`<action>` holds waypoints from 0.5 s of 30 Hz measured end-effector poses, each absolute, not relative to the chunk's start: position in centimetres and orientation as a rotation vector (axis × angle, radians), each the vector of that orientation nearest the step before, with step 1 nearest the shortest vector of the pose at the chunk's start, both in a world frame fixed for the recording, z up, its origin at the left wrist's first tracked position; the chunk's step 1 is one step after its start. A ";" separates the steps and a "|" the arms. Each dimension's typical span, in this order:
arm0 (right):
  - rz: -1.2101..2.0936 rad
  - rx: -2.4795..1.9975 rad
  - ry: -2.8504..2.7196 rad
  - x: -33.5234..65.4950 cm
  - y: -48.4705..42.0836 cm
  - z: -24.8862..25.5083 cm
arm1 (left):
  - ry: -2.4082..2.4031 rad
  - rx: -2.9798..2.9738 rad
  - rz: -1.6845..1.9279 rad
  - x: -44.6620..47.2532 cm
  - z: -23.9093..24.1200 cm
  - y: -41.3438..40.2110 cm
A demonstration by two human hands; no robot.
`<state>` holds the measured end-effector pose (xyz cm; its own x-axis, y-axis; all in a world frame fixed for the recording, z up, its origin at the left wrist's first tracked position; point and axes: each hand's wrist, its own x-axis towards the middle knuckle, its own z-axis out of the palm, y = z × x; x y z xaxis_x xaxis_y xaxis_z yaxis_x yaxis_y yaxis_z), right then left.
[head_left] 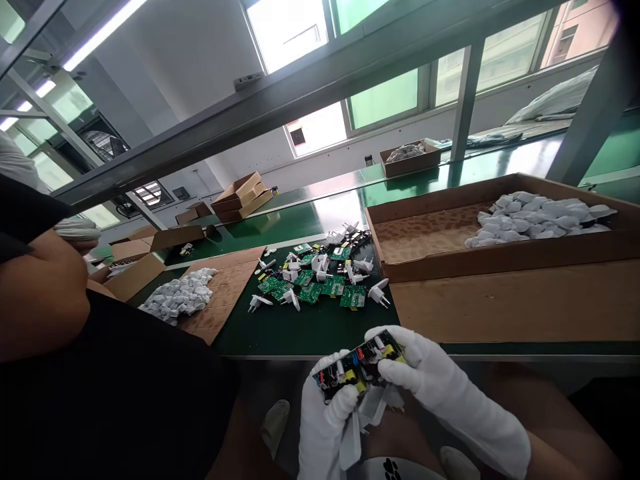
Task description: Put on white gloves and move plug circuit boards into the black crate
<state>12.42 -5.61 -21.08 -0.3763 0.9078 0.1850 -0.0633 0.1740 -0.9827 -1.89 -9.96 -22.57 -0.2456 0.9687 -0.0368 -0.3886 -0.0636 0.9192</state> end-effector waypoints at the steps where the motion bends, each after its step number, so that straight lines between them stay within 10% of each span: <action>1: 1.459 -0.824 -1.526 12.5 -5.6 -20.7 | 0.998 0.758 1.546 -2.0 -22.4 -10.2; 15: 2.000 -0.417 -1.292 12.8 -5.2 -20.8 | 0.645 0.744 1.384 -3.5 -24.6 -9.9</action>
<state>12.75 -5.23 -20.77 -0.6972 0.7092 0.1046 -0.3870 -0.2495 -0.8877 -3.51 -9.92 -24.61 0.0892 0.9957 0.0256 -0.6208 0.0355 0.7831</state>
